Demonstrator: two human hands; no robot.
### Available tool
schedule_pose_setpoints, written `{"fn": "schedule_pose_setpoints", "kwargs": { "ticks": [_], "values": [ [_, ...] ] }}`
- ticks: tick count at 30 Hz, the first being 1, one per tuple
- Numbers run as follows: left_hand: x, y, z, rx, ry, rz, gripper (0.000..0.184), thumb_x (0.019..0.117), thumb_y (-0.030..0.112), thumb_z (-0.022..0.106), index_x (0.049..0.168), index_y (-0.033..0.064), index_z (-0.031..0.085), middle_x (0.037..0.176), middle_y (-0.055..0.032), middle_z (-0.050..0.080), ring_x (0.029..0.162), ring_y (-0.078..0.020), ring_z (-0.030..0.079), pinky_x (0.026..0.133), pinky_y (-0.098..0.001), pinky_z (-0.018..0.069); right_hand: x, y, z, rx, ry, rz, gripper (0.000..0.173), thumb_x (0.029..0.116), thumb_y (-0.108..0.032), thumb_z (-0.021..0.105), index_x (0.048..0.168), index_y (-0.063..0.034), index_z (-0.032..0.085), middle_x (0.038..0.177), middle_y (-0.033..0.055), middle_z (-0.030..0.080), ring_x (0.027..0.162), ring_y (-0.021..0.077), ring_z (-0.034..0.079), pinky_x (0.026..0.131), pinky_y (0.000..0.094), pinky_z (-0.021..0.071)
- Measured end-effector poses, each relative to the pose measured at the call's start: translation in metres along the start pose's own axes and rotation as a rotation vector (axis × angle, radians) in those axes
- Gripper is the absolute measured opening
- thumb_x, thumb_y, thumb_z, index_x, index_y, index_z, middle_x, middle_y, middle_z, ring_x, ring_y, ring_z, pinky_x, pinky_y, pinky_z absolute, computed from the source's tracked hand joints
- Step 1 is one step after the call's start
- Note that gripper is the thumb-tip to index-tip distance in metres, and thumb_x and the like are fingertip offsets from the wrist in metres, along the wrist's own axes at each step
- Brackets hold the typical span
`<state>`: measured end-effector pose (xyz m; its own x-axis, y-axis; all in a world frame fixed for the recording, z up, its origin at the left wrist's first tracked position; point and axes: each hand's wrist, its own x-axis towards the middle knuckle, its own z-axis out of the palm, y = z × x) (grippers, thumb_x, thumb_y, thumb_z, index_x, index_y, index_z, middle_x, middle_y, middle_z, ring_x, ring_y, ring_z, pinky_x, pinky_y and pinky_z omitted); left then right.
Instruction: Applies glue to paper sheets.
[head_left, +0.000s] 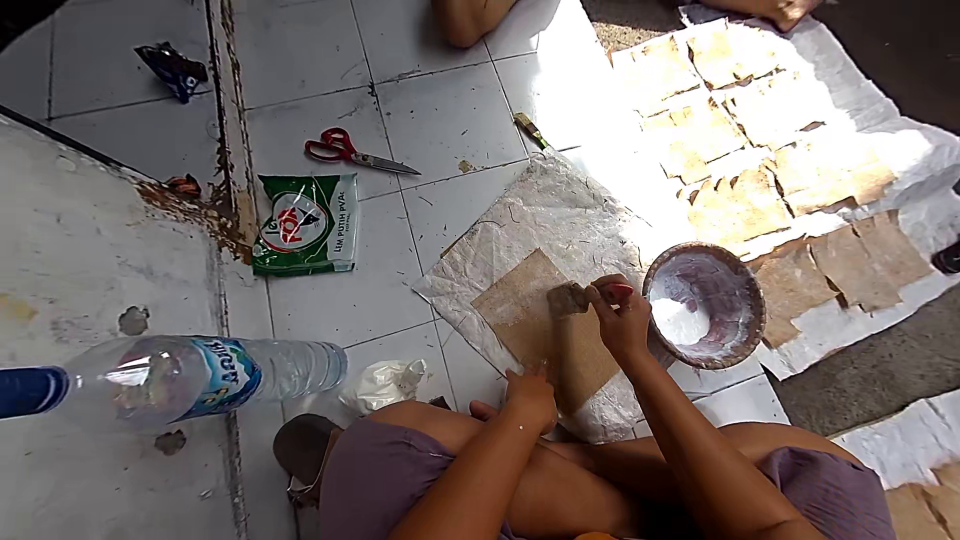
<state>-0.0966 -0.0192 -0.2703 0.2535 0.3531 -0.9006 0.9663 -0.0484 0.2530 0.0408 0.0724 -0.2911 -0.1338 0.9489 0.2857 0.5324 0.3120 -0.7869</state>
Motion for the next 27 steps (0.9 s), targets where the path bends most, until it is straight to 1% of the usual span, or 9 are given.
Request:
{"fn": "schedule_pose_setpoints", "kwargs": {
  "ticks": [3,7,9,12,16,18,20,23,27],
  "values": [
    [0.000,-0.001,0.004,0.018,-0.013,-0.012,0.065,0.1054,0.040,0.052,0.157,0.0034,0.037,0.173,-0.0126,0.006,0.157,-0.0423,0.013,0.115,-0.0754,0.0185,-0.018,-0.003,0.007,-0.152,-0.068,-0.265,0.011,0.0915,-0.009,0.068,0.098,-0.0025,0.075,0.097,0.0140,0.073,0.093,0.0293,0.072,0.081,0.0451,0.0593],
    [-0.001,-0.002,0.002,0.065,-0.015,-0.015,0.068,0.1052,0.046,0.050,0.157,0.0037,0.038,0.172,-0.0155,0.014,0.158,-0.0396,0.011,0.117,-0.0731,0.0165,-0.037,-0.020,-0.011,-0.113,-0.372,-0.337,0.012,0.0939,-0.013,0.067,0.098,-0.0061,0.077,0.097,0.0117,0.075,0.093,0.0276,0.073,0.080,0.0441,0.0604],
    [0.000,-0.003,0.004,0.067,-0.008,-0.013,0.067,0.1050,0.047,0.051,0.156,0.0039,0.039,0.173,-0.0133,0.011,0.158,-0.0380,0.011,0.118,-0.0722,0.0161,-0.029,-0.028,-0.047,0.009,-0.272,-0.232,0.014,0.0946,-0.016,0.068,0.097,-0.0054,0.076,0.093,0.0076,0.074,0.087,0.0180,0.071,0.080,0.0375,0.0592],
    [0.003,-0.002,0.004,0.090,-0.005,-0.012,0.066,0.1047,0.048,0.051,0.153,0.0048,0.043,0.174,-0.0097,0.001,0.158,-0.0379,0.012,0.118,-0.0715,0.0182,-0.009,-0.024,-0.119,0.091,0.039,-0.127,0.013,0.0956,-0.012,0.069,0.103,-0.0016,0.072,0.097,0.0035,0.073,0.087,0.0043,0.069,0.081,0.0237,0.0587],
    [0.003,-0.001,0.003,0.110,0.021,-0.017,0.061,0.1037,0.048,0.052,0.147,0.0043,0.052,0.174,-0.0095,0.006,0.157,-0.0372,0.017,0.118,-0.0683,0.0232,0.001,0.029,-0.185,-0.069,0.377,0.016,0.014,0.0976,-0.011,0.066,0.105,0.0009,0.066,0.089,0.0024,0.067,0.075,-0.0007,0.060,0.073,0.0191,0.0527],
    [0.003,-0.001,0.003,0.120,0.031,-0.018,0.062,0.1028,0.049,0.053,0.146,0.0046,0.053,0.174,-0.0097,0.006,0.157,-0.0372,0.020,0.118,-0.0659,0.0261,-0.006,0.061,-0.192,-0.163,0.409,0.107,0.016,0.0983,-0.013,0.065,0.104,0.0018,0.067,0.087,0.0077,0.067,0.073,0.0052,0.060,0.071,0.0245,0.0519],
    [0.003,0.001,0.002,0.128,0.038,-0.023,0.063,0.1016,0.050,0.056,0.145,0.0043,0.053,0.173,-0.0119,0.005,0.155,-0.0388,0.023,0.117,-0.0640,0.0294,-0.012,0.080,-0.188,-0.234,0.391,0.160,0.017,0.0986,-0.013,0.066,0.105,0.0025,0.069,0.091,0.0149,0.070,0.078,0.0175,0.066,0.075,0.0372,0.0548],
    [0.003,0.000,0.006,0.114,0.022,-0.042,0.066,0.0996,0.050,0.059,0.146,0.0046,0.052,0.172,-0.0172,0.000,0.154,-0.0423,0.023,0.118,-0.0639,0.0294,-0.020,0.077,-0.174,-0.367,0.293,0.202,0.017,0.0988,-0.013,0.066,0.105,0.0026,0.070,0.096,0.0211,0.071,0.088,0.0343,0.070,0.081,0.0548,0.0541],
    [0.003,0.000,0.007,0.104,0.026,-0.045,0.067,0.0982,0.052,0.062,0.146,0.0060,0.052,0.172,-0.0176,0.002,0.154,-0.0420,0.024,0.118,-0.0648,0.0267,-0.023,0.058,-0.162,-0.365,0.234,0.255,0.018,0.0981,-0.014,0.065,0.100,0.0036,0.069,0.089,0.0213,0.070,0.084,0.0378,0.069,0.076,0.0609,0.0517]
  ]
}}
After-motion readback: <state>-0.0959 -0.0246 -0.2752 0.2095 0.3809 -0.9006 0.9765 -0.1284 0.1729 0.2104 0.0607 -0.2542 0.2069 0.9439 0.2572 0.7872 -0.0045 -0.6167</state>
